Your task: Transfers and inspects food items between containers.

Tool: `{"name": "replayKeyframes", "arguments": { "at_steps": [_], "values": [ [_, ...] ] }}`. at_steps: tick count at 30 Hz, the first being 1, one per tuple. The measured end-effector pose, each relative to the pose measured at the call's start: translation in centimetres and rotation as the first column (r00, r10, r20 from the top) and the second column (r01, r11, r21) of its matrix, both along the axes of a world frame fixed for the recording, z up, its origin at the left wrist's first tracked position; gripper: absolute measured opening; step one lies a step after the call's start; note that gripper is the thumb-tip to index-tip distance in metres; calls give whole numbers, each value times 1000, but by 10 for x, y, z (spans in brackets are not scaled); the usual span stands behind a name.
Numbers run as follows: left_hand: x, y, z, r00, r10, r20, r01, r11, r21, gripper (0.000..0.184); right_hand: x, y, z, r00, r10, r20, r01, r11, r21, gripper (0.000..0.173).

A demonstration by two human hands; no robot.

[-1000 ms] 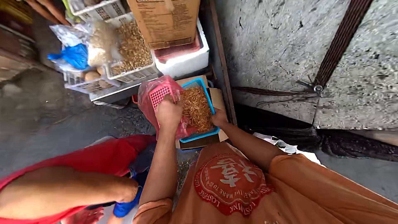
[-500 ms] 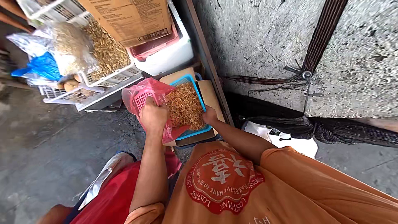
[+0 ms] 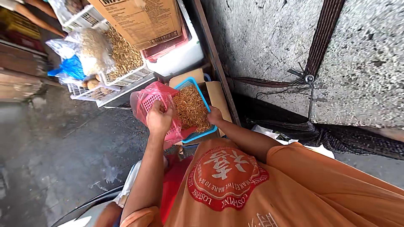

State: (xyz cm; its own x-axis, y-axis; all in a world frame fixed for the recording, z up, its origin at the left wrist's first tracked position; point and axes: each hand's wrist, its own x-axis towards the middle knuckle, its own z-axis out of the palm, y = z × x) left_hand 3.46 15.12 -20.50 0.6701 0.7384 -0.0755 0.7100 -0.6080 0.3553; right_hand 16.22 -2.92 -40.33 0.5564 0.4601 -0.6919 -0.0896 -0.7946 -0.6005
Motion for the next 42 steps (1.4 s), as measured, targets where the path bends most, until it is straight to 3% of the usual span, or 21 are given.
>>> {"name": "replayKeyframes", "arguments": {
  "at_steps": [5,11,13,15,17,23,26,32,42],
  "values": [
    [-27,7,-22,933,-313,180,315,949,20,44,3,-8,-13,999,-34,-9,34,999,-19,49],
    [-36,16,-22,832,-554,32,538,820,192,52,9,-13,-17,998,-62,-3,63,998,9,47],
    [-32,17,-21,754,-656,-19,638,726,255,52,11,-14,-18,998,-59,15,59,998,3,47],
    [-25,21,-22,638,-770,-8,749,618,237,38,13,-16,-15,998,-56,15,56,998,1,46],
    [-13,24,-24,530,-847,42,825,527,202,37,14,-17,-13,999,-51,18,51,999,4,45],
    [28,21,-25,333,-940,73,919,341,196,47,10,-23,-18,998,-64,16,64,997,32,46],
    [35,22,-33,324,-946,18,925,321,205,59,6,-25,-20,996,-90,-1,90,996,27,45],
    [46,30,-29,297,-953,-67,938,278,206,43,-9,-24,-33,984,-180,-3,180,983,43,46],
    [43,40,-2,164,-981,-107,973,143,180,40,-43,-15,-40,963,-271,-14,271,958,94,61]
  ]
}}
